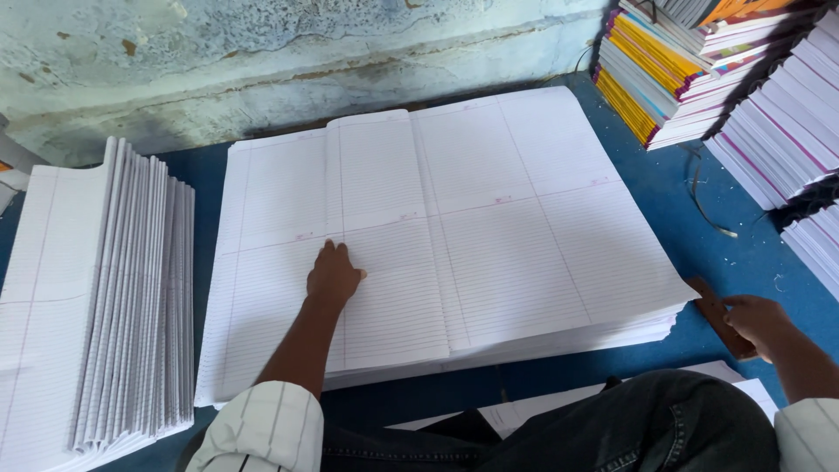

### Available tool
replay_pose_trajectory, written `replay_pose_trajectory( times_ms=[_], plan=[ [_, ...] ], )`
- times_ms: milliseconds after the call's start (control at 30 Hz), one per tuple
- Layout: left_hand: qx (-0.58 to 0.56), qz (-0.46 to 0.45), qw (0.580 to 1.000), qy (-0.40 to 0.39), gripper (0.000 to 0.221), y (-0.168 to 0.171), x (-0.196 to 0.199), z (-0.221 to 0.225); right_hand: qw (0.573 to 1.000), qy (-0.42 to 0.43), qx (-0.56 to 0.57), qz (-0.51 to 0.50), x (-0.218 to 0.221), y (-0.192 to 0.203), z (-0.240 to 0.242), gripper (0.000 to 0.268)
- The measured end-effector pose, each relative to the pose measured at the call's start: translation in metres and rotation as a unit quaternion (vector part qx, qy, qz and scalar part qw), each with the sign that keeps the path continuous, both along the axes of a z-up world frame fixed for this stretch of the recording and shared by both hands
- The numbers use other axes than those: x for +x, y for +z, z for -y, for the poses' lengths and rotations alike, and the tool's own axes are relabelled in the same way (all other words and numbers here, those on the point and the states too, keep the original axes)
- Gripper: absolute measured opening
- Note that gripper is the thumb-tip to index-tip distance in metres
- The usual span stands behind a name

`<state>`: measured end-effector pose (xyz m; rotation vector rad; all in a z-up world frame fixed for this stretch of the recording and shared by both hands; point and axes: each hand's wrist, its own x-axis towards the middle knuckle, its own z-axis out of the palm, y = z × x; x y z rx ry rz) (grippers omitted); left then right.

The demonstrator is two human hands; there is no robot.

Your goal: The person folds large sheets of lined paper in half and presses the crease with a small wooden block. They repeat this process for multiple sheets, stacking the folded sheets to the left.

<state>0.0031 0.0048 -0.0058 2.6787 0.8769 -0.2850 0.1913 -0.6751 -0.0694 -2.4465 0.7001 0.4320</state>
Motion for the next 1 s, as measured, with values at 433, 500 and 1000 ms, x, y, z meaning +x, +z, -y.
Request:
replay_pose_trajectory(
  times_ms=[433, 500, 1000],
  plan=[
    [-0.002, -0.003, 1.000, 0.007, 0.080, 0.005, -0.002, 0.004, 0.970, 0.166, -0.177, -0.025, 0.026, 0.007, -0.002, 0.043],
    [-0.001, -0.001, 1.000, 0.007, 0.080, 0.006, -0.003, 0.005, 0.793, 0.405, -0.455, -0.019, 0.042, 0.019, -0.008, 0.049],
    [-0.007, 0.017, 1.000, 0.014, 0.078, 0.002, -0.006, 0.005, 0.946, 0.270, 0.069, 0.168, 0.027, 0.146, -0.234, 0.057]
  ],
)
